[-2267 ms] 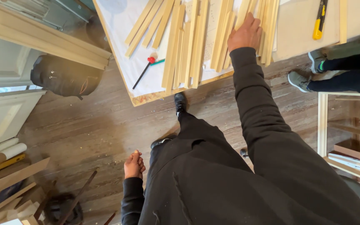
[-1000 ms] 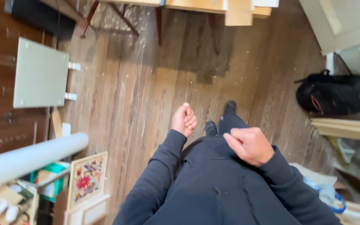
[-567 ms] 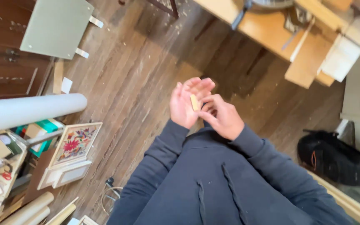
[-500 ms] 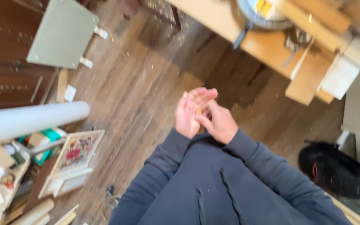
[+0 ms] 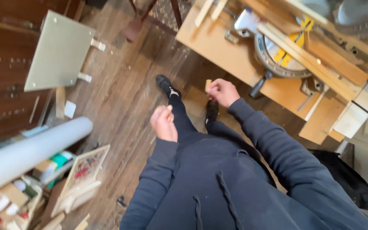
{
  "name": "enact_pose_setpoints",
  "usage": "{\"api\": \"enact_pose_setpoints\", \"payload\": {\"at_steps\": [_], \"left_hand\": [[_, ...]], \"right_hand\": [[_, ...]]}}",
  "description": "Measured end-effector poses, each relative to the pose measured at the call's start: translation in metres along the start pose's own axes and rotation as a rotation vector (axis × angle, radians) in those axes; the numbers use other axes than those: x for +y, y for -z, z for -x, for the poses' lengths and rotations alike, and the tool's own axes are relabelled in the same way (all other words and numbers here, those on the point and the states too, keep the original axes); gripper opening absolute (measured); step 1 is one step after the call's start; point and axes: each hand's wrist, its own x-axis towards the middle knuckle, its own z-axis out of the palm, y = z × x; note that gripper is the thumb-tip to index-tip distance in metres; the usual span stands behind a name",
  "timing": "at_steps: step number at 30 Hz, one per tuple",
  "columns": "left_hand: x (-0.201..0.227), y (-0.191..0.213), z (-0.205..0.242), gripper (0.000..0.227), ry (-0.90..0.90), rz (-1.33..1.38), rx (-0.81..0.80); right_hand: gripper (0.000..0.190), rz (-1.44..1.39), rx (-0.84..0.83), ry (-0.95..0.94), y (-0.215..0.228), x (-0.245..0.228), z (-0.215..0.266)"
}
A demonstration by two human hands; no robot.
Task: Measuring, cutting, and assembling wooden frame components in a workshop setting.
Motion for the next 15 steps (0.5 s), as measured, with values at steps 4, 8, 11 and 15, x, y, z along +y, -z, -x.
{"api": "enact_pose_setpoints", "payload": {"at_steps": [4, 8, 11, 15], "left_hand": [[0.056, -0.006, -0.054, 0.035, 0.127, 0.041, 0.034], [0.110, -0.007, -0.120, 0.041, 0.292, 0.047, -0.013], [0.144, -0.003, -0.167, 0.045, 0.343, -0.045, -0.027], [0.184, 0.010, -0.224, 0.049, 0.339, -0.153, -0.065]], "right_hand": [[0.012, 0.058, 0.148, -0.089, 0.036, 0.045, -0.107], [0.019, 0.204, 0.351, -0.172, 0.054, 0.045, -0.162], [0.033, 0.466, 0.353, -0.241, 0.059, 0.046, -0.186], [0.041, 0.782, 0.326, -0.273, 0.079, 0.096, -0.211]]}}
